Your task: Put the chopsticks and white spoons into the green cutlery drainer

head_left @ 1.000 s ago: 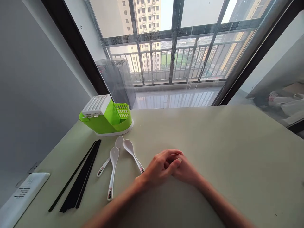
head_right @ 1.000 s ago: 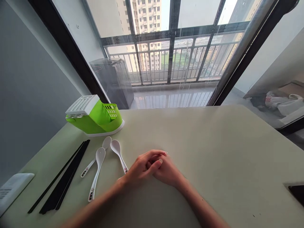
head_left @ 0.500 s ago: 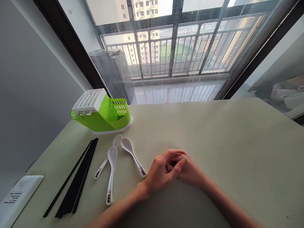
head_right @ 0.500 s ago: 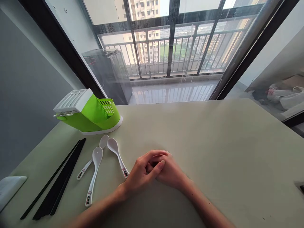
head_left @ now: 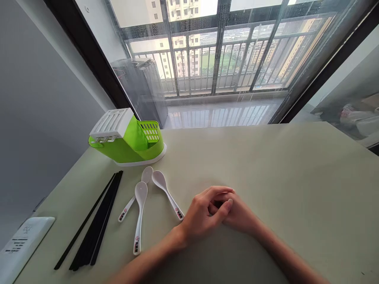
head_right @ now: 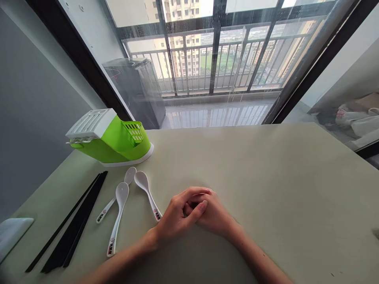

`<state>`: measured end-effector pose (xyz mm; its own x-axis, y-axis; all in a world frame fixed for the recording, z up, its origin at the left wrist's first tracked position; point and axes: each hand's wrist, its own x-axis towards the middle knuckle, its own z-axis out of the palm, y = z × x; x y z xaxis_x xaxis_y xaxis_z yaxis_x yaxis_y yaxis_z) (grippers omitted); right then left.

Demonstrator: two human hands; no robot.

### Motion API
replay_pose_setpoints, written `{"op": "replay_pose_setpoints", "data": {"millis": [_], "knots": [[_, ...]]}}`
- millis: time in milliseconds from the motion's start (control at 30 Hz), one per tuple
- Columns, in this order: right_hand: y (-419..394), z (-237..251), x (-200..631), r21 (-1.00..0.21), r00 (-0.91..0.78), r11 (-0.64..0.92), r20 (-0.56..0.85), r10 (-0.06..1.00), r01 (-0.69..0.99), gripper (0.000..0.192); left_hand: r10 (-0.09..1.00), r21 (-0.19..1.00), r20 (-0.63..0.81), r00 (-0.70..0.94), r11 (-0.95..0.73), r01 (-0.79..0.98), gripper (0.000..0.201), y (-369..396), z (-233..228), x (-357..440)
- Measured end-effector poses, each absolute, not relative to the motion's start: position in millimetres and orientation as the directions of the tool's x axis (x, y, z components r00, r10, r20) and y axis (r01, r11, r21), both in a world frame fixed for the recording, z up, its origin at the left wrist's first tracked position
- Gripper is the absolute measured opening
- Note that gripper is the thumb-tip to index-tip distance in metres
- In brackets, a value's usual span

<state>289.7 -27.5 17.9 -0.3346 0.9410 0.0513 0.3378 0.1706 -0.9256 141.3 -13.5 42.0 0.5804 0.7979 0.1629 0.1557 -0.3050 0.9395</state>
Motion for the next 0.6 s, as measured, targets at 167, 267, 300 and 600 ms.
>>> {"op": "replay_pose_setpoints", "data": {"millis": [167,267,300,600], "knots": [[-26.7,16.3,289.6,-0.929,-0.337,0.170,0.052,0.940,0.329,0.022,0.797,0.937,0.166,0.582,-0.311,0.159,0.031,-13.5,41.4,141.2],[-27.0,14.1,289.7,-0.929,-0.343,0.180,0.062,0.937,0.323,0.021,0.797,0.938,0.165,0.581,-0.309,0.159,0.031,-14.0,42.0,141.0],[-27.3,13.6,289.9,-0.929,-0.345,0.183,0.066,0.936,0.320,0.020,0.798,0.938,0.166,0.580,-0.309,0.158,0.031,-14.1,42.2,141.0],[-26.2,13.6,290.3,-0.929,-0.346,0.177,0.057,0.936,0.325,0.019,0.796,0.939,0.176,0.579,-0.312,0.142,0.031,-14.6,41.2,140.5]]}}
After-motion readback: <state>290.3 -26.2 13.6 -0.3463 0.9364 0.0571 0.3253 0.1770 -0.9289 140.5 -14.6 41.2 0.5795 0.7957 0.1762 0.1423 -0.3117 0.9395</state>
